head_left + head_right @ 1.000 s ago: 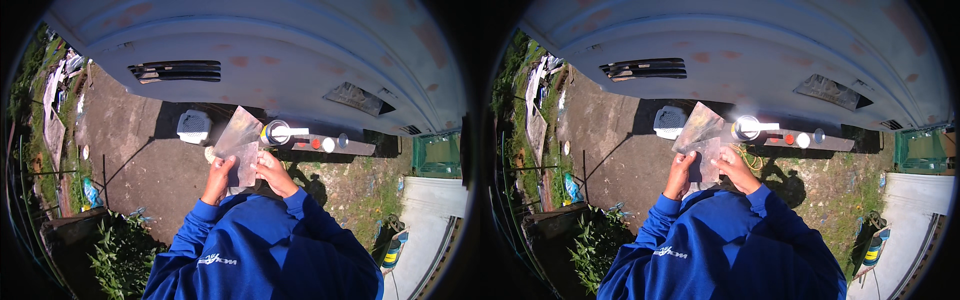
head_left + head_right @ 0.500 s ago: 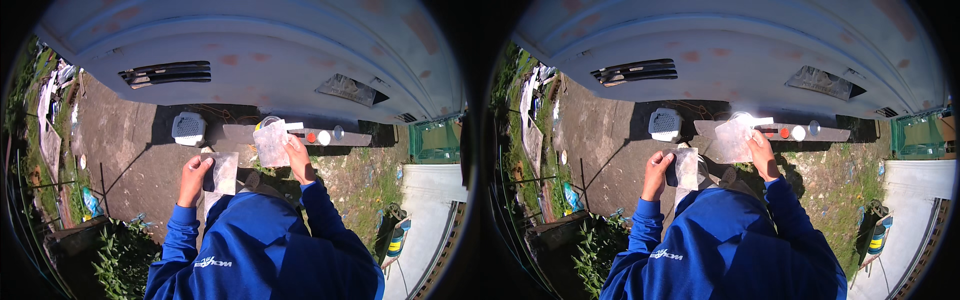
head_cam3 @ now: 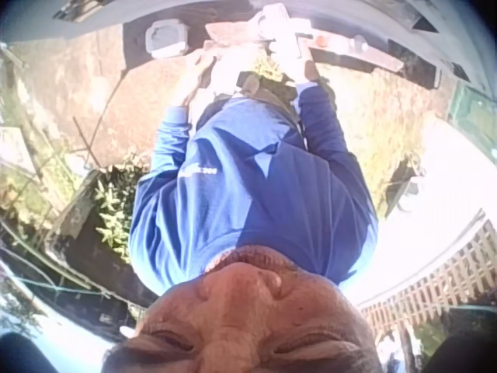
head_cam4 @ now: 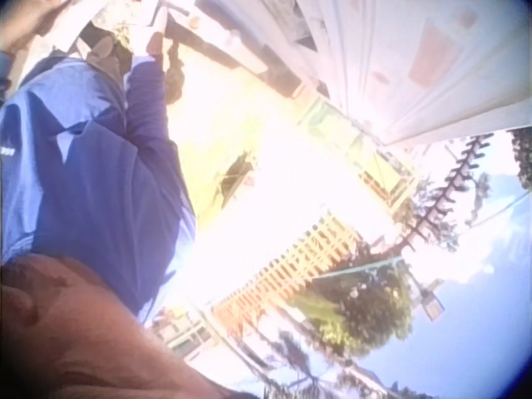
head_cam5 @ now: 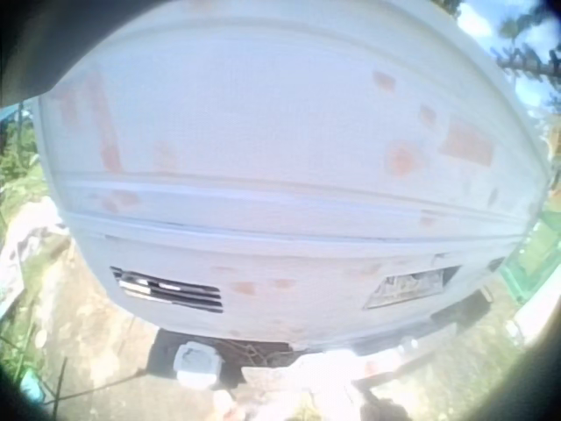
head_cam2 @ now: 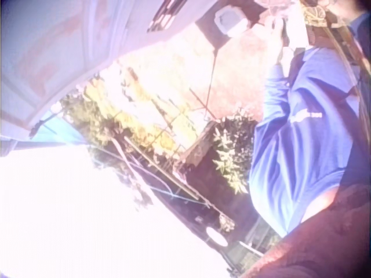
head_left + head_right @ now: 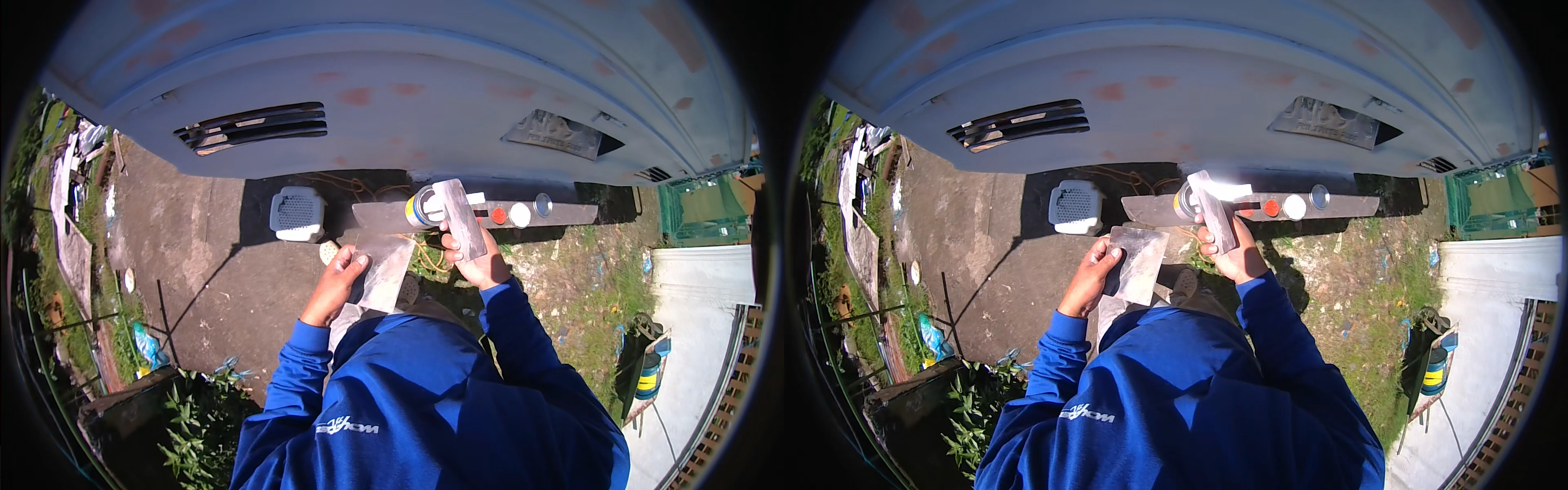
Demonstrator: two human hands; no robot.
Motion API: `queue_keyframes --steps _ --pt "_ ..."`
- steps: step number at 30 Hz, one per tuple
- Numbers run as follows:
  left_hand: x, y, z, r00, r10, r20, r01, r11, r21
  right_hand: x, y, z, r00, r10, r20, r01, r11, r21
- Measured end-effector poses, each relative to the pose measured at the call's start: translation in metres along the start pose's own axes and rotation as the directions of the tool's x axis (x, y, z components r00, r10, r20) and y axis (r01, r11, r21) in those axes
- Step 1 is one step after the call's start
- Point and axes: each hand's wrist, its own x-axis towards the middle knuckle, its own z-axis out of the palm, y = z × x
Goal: The person sands the exterior surface of a light blue vehicle using a sanding block. They move around the vehicle to sand different sections, including the side panel and the area near the wheel well.
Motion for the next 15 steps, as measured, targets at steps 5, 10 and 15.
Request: queue_keyframes --steps 5,10,15 --pt "-0.006 0.007 -0.003 0.998 -0.038 0.041 0.038 0.999 -0.016 -0.001 0.000 0.044 0.993 -0.043 -0.108 0.025 0.985 -0.170" --pt "-0.014 0.003 -0.002 0.997 -0.066 0.032 0.068 0.996 -0.063 -0.005 -0.013 0.068 0.952 -0.182 -0.247 0.074 0.917 -0.392" --pt "-0.014 0.002 0.014 0.998 -0.058 0.025 0.062 0.979 -0.192 0.003 -0.026 0.031 0.828 -0.487 -0.279 0.228 0.745 -0.627"
